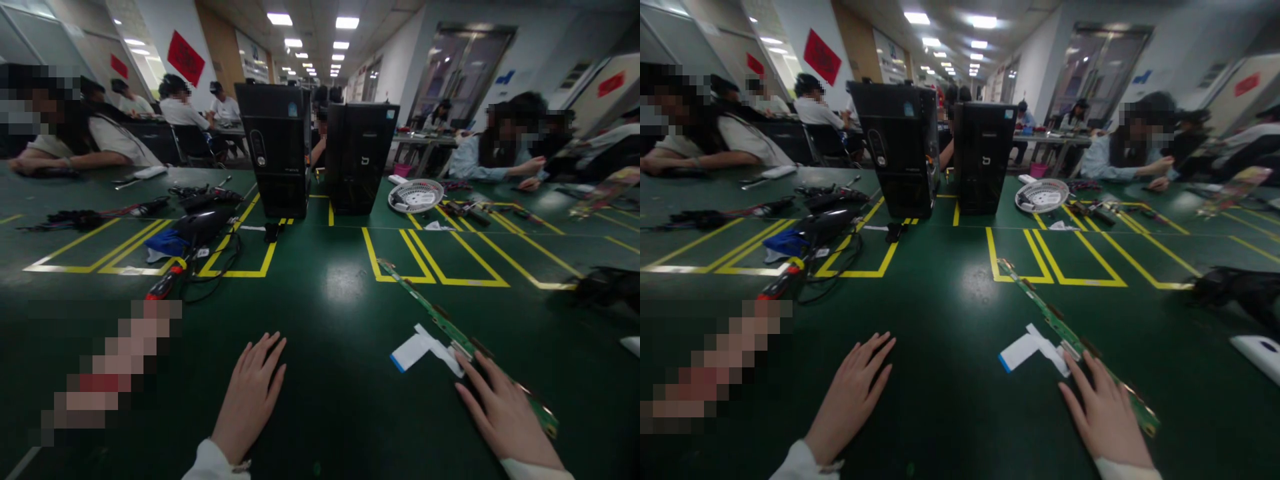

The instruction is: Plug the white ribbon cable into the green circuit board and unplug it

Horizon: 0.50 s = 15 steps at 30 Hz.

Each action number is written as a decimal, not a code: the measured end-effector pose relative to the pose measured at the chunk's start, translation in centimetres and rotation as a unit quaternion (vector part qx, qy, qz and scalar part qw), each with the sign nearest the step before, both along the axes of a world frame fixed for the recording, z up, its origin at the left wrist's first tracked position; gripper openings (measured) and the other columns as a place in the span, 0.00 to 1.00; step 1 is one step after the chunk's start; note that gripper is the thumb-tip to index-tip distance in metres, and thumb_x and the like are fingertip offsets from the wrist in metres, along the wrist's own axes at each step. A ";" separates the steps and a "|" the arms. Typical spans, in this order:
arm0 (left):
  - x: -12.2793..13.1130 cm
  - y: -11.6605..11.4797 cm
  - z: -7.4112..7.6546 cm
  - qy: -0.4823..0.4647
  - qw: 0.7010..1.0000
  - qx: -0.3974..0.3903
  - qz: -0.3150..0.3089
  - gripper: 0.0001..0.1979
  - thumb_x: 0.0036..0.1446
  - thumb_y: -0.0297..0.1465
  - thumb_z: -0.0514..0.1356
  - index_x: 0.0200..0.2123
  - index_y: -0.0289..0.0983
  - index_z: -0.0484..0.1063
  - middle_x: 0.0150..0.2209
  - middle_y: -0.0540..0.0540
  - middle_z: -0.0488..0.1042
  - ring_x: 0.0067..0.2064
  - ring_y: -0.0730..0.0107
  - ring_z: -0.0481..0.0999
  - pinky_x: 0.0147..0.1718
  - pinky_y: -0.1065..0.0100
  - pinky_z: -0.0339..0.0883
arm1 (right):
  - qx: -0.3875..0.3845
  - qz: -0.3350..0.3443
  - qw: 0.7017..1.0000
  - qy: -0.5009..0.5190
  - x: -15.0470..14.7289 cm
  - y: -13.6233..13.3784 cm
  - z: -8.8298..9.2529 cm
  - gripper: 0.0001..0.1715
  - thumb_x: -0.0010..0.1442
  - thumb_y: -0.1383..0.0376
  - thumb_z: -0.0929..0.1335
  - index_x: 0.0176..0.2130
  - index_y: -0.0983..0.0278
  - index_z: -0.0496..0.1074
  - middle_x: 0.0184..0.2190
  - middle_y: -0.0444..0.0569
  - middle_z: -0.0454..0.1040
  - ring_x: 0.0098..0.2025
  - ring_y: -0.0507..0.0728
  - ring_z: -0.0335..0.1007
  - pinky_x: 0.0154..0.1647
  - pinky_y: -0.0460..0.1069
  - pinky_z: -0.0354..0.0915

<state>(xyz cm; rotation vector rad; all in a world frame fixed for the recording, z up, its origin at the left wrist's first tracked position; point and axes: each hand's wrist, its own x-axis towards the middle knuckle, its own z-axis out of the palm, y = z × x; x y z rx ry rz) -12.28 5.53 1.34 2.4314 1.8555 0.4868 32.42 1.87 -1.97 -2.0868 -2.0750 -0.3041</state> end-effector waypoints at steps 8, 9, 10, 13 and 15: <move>0.0 0.0 0.0 -0.003 1.000 -0.005 0.005 0.23 0.64 0.38 0.48 0.61 0.42 0.59 0.62 0.44 0.62 0.64 0.58 0.58 0.59 0.47 0.55 | -0.013 -0.194 0.980 0.032 3.0 0.6 0.1 0.42 0.60 0.42 0.49 0.63 0.60 0.57 0.57 0.65 0.60 0.57 0.77 0.58 0.46 0.75 0.59; 0.0 0.0 0.0 -0.003 1.000 -0.007 0.006 0.23 0.64 0.38 0.48 0.61 0.42 0.58 0.62 0.44 0.62 0.64 0.58 0.57 0.59 0.47 0.55 | -0.011 -0.204 0.978 0.037 3.5 0.8 0.2 0.42 0.60 0.42 0.49 0.63 0.60 0.56 0.56 0.66 0.60 0.57 0.77 0.58 0.45 0.75 0.59; 0.0 0.0 -0.1 -0.001 1.000 -0.009 0.006 0.23 0.64 0.38 0.48 0.61 0.42 0.58 0.62 0.44 0.61 0.64 0.59 0.57 0.59 0.47 0.55 | -0.010 -0.214 0.976 0.042 4.1 0.9 0.2 0.43 0.59 0.42 0.50 0.64 0.61 0.56 0.56 0.67 0.60 0.57 0.78 0.58 0.44 0.75 0.59; 0.0 0.0 -0.1 0.006 1.000 -0.015 0.006 0.23 0.65 0.38 0.47 0.62 0.42 0.57 0.63 0.44 0.61 0.64 0.60 0.57 0.60 0.47 0.55 | -0.018 -0.245 0.968 0.057 6.3 1.3 0.2 0.42 0.59 0.42 0.53 0.64 0.61 0.56 0.56 0.73 0.60 0.56 0.80 0.58 0.41 0.75 0.58; 0.0 0.0 -0.1 0.009 1.000 -0.017 0.004 0.23 0.65 0.39 0.47 0.62 0.41 0.57 0.63 0.44 0.61 0.64 0.60 0.56 0.60 0.47 0.54 | -0.009 -0.247 0.968 0.049 7.9 1.8 0.2 0.43 0.59 0.42 0.53 0.63 0.64 0.57 0.54 0.78 0.60 0.55 0.83 0.58 0.38 0.75 0.57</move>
